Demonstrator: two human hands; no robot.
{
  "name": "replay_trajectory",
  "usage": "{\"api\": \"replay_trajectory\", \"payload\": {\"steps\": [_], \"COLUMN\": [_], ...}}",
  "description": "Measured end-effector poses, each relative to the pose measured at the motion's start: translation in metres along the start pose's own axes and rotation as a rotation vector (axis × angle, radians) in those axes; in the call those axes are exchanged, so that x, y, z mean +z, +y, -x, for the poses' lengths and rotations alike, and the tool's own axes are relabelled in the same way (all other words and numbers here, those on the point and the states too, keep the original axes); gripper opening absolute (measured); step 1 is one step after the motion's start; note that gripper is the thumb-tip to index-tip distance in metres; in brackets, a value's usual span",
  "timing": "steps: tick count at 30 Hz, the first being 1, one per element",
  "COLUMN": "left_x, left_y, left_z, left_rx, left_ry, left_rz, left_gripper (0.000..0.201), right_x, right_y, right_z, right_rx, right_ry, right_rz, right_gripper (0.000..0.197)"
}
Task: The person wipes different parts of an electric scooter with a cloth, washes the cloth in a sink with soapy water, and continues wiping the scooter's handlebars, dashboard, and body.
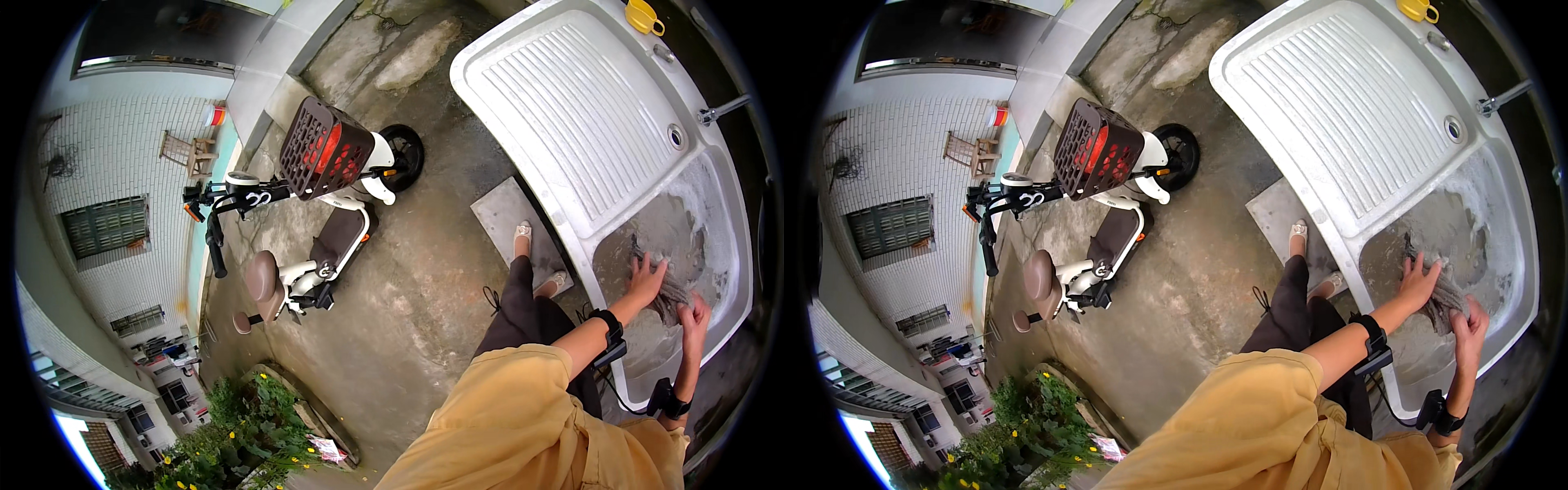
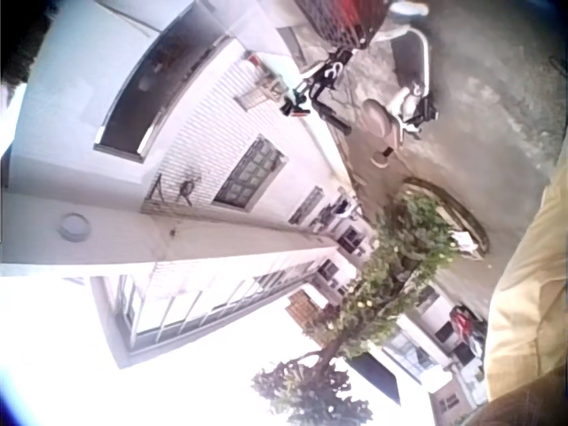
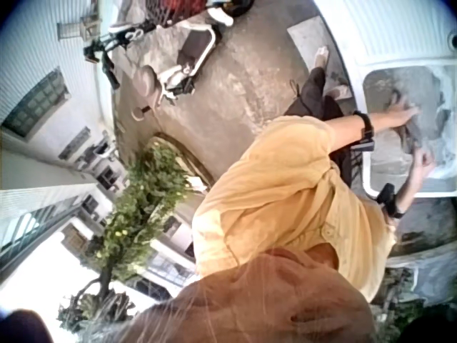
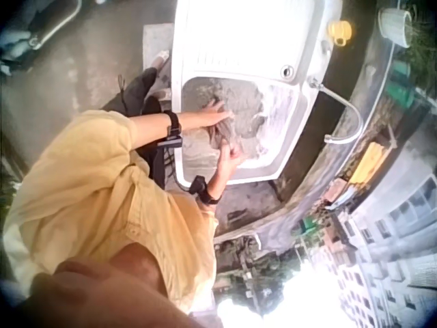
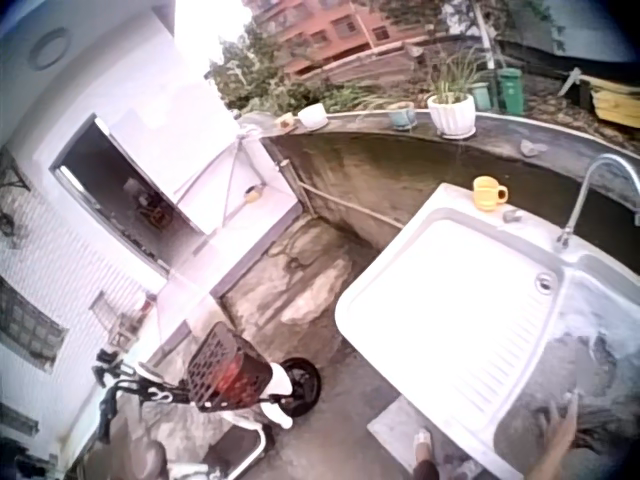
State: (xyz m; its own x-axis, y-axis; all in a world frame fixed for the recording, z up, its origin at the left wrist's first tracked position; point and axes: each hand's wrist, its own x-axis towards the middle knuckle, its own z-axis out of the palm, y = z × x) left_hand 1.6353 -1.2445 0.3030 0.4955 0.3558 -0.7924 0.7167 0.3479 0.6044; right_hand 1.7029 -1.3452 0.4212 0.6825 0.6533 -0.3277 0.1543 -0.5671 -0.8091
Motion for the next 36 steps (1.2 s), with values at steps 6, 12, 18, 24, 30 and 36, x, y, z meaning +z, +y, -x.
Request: {"api": "replay_trajectory", "payload": {"steps": [6,12,18,24,30,36], "left_x": [0.007,-0.009,-0.039,-0.018,-0.017,-0.016], "left_y": [-0.057,0.000,0.000,-0.001,-0.030,-0.027], "left_z": [-0.040,0.014,-0.016,-0.011,-0.020,-0.006], "left_rx": [0.052,0.080,0.151,0.273,0.077,-0.063], "left_ry": [-0.226,-0.135,-0.029,0.104,-0.019,-0.201], "left_rz": [0.925,0.185,0.239,-0.139,0.005,-0.038], "left_gripper": [0.054,0.050,0.070,0.065,0.059,0.057], "right_x": [0.078,0.021,0.005,0.028,0.084,0.058], "right_y": [-0.037,0.112,0.128,0.117,0.210,0.193], "right_z": [-0.004,-0.018,-0.001,0.014,0.002,0.002], "right_rx": [-0.188,0.151,0.688,0.104,0.577,0.370], "right_ry": [0.122,0.216,0.388,-0.293,-0.697,-0.307], "right_rz": [-0.012,0.320,-0.098,0.768,0.910,0.410], "right_gripper": [0.024,0.024,0.030,0.061,0.050,0.027]}}
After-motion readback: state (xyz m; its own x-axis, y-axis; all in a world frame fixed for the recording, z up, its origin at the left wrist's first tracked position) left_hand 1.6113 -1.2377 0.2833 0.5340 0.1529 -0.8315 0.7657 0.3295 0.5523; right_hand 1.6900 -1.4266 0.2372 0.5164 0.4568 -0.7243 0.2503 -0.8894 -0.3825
